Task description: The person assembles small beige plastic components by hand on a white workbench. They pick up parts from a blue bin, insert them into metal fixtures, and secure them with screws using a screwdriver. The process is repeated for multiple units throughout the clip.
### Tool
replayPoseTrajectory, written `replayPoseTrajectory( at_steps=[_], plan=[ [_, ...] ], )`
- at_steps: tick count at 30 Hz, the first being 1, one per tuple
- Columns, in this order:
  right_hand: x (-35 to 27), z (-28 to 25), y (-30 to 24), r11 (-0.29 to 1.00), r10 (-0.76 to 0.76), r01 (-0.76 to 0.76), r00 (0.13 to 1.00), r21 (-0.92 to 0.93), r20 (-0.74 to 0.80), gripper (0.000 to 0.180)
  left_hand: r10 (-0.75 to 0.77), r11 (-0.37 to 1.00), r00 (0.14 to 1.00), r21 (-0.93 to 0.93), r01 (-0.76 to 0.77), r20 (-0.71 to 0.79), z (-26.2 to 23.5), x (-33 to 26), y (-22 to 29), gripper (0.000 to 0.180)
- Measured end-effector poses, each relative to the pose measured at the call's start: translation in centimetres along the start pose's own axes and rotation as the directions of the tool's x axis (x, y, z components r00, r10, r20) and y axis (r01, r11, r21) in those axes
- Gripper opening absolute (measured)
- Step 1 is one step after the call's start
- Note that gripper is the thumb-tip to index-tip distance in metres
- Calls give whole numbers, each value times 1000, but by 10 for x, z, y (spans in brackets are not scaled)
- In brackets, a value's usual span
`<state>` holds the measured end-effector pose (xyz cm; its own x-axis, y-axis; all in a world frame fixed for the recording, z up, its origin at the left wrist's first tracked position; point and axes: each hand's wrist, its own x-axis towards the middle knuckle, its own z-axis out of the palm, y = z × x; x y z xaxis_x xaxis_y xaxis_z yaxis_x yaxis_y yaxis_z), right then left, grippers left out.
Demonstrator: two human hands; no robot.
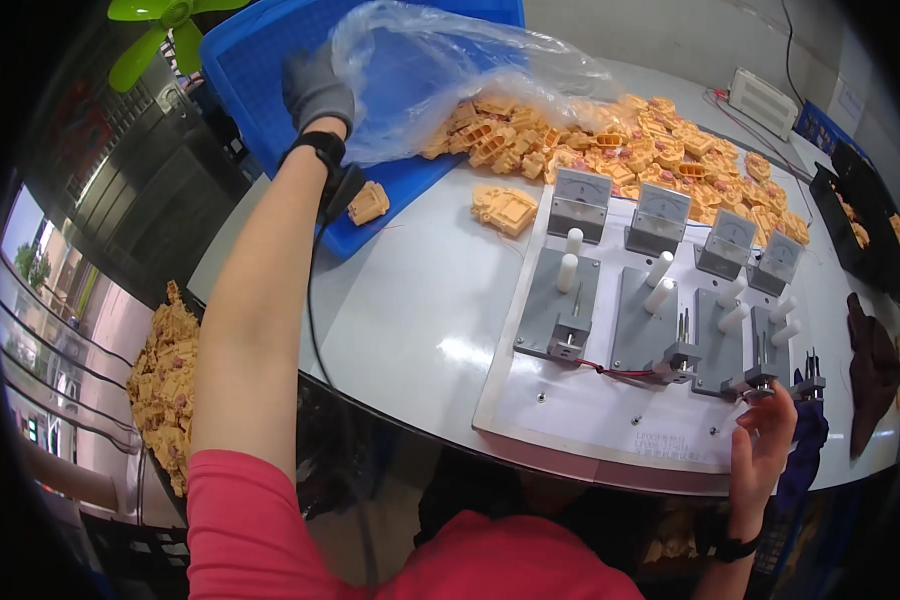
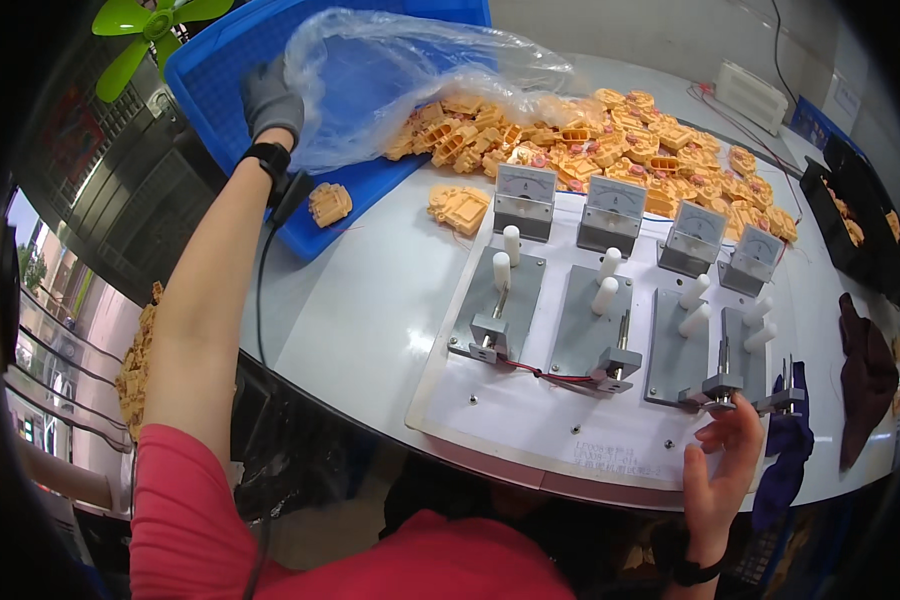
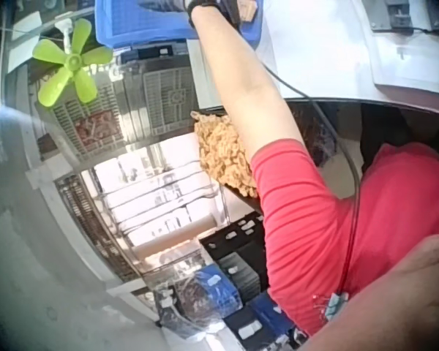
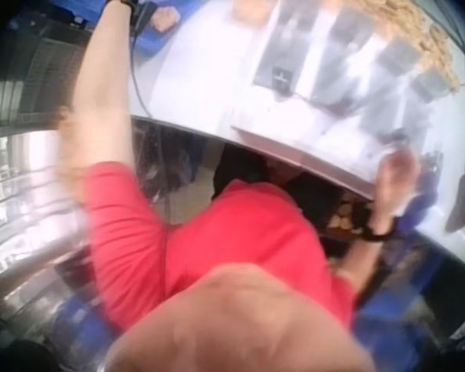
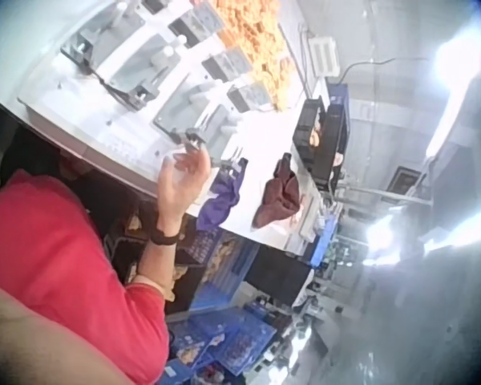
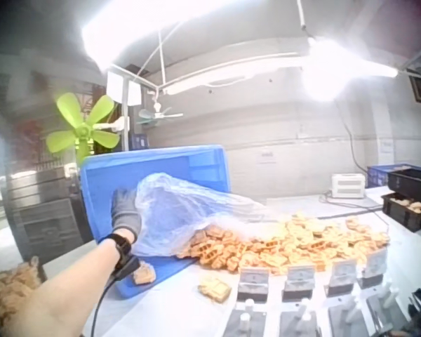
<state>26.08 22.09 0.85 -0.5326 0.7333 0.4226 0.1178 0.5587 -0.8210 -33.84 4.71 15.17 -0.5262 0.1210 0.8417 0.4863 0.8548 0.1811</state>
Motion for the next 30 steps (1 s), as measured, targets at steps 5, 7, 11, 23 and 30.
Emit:
replayPoseTrajectory(
  at_steps=[5, 7, 11, 23, 30],
  plan=[
    [-1, 2, -2, 1000, 6, -6, 1000, 0, 14, 64, -397, 859, 770, 497, 121, 499, 54, -79, -48, 46],
    [0, 1, -1, 1000, -13, 14, 999, -9, 44, 61, -447, 816, 697, 575, 61, 561, 70, -111, -53, 52],
    [-1, 0, -2, 999, -30, 31, 999, -21, 44, 63, -227, 966, 494, 129, 224, 839, 78, -104, -29, 55],
    [0, 3, -1, 1000, 4, -4, 1000, -12, 7, 68, -163, 445, 622, -506, 739, 766, 79, -73, 23, 44],
    [-4, 0, 0, 998, 61, -61, 998, -34, -12, 67, -201, 827, 834, -368, 426, 514, 139, -45, -33, 55]
  ],
)
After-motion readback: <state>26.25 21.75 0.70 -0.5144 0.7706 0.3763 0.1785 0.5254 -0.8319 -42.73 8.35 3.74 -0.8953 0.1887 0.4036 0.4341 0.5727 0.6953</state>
